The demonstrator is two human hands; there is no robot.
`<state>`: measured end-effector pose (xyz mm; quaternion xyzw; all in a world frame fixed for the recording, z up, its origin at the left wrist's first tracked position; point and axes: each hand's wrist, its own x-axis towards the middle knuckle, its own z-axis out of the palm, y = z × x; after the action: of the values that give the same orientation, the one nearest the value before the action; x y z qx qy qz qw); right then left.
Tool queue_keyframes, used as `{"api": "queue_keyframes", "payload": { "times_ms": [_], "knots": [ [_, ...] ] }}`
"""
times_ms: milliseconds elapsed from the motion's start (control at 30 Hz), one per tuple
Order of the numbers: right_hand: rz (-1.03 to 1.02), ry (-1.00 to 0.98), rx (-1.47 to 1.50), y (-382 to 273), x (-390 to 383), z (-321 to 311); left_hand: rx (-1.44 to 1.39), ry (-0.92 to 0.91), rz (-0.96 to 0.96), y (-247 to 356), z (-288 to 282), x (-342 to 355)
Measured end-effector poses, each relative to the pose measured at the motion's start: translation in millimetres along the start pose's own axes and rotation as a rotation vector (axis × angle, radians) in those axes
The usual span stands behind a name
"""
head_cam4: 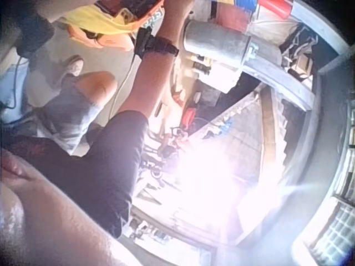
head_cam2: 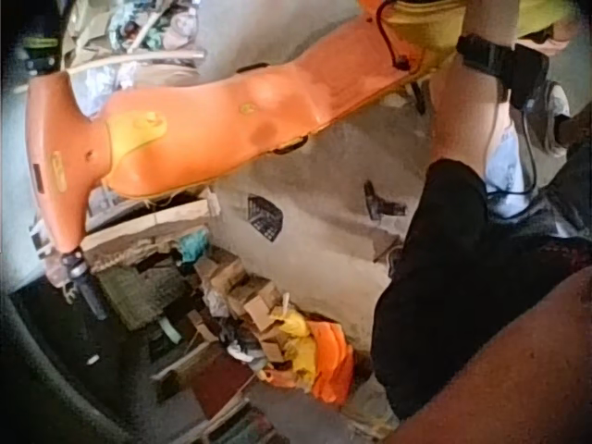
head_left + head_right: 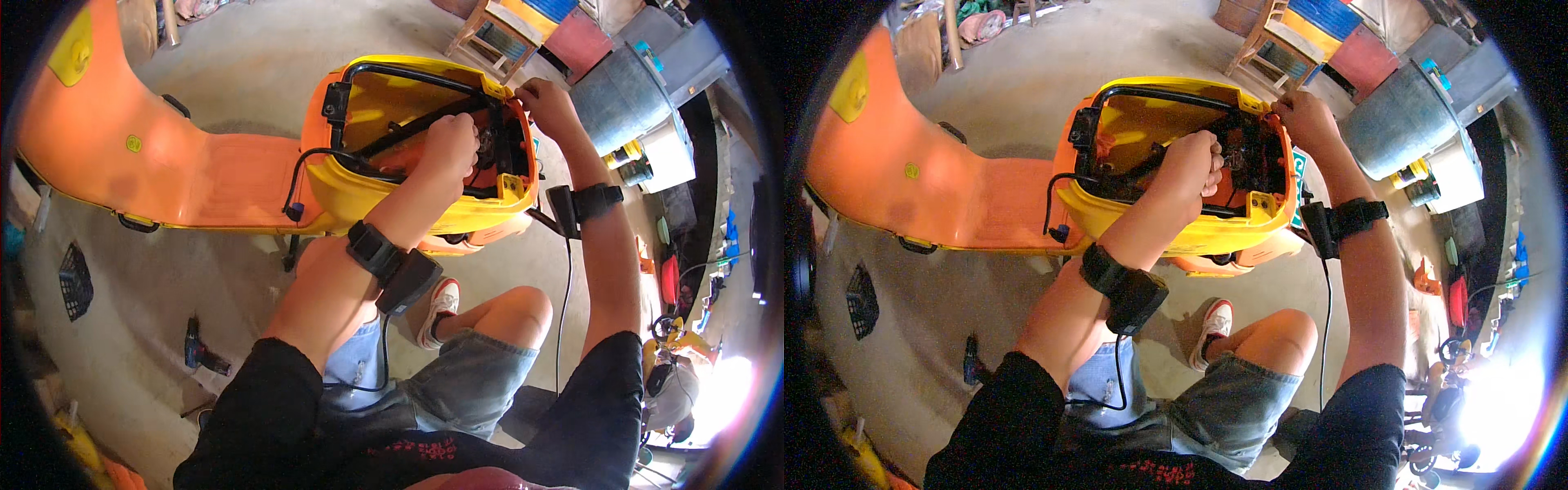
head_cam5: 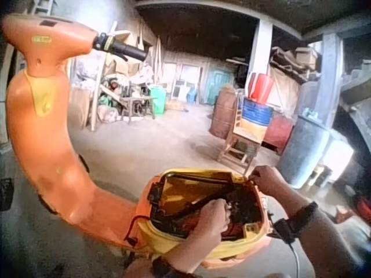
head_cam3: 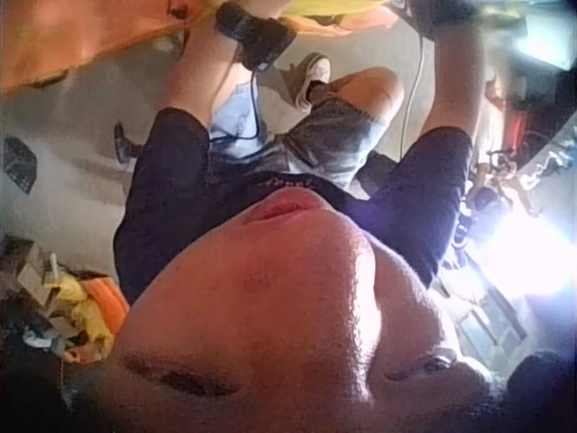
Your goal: Replacing or repairing the battery and electrical components of a yellow scooter.
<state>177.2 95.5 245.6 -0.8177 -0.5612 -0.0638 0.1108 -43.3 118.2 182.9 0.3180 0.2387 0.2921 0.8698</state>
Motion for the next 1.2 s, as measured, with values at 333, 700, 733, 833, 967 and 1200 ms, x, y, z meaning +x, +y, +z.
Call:
{"api": "queue_keyframes", "payload": {
  "times_ms": [333,700,733,833,967,1200],
  "knots": [
    [0.034,0.033,-0.353,-30.2,-3.3,-5.3,0.016,-0.006,-0.004,2.4,0.8,-4.2],
    [0.089,-0.009,-0.454,-28.1,7.1,-2.7,0.012,0.03,-0.007,0.7,3.2,-3.3],
    [0.095,-0.042,-0.422,-31.5,8.8,-4.3,0.011,0.029,0.001,0.9,2.5,-2.9],
    [0.082,-0.121,-0.36,-31.4,15.8,-10.6,0.007,0.017,0.009,0.0,3.1,-1.7],
    [0.036,-0.128,-0.362,-32.5,19.0,-7.5,0.005,0.009,0.001,2.2,0.9,-2.0],
    [0.028,-0.081,-0.201,-6.3,23.5,-0.5,0.0,0.002,-0.009,-0.8,1.7,-0.6]
  ]
}}
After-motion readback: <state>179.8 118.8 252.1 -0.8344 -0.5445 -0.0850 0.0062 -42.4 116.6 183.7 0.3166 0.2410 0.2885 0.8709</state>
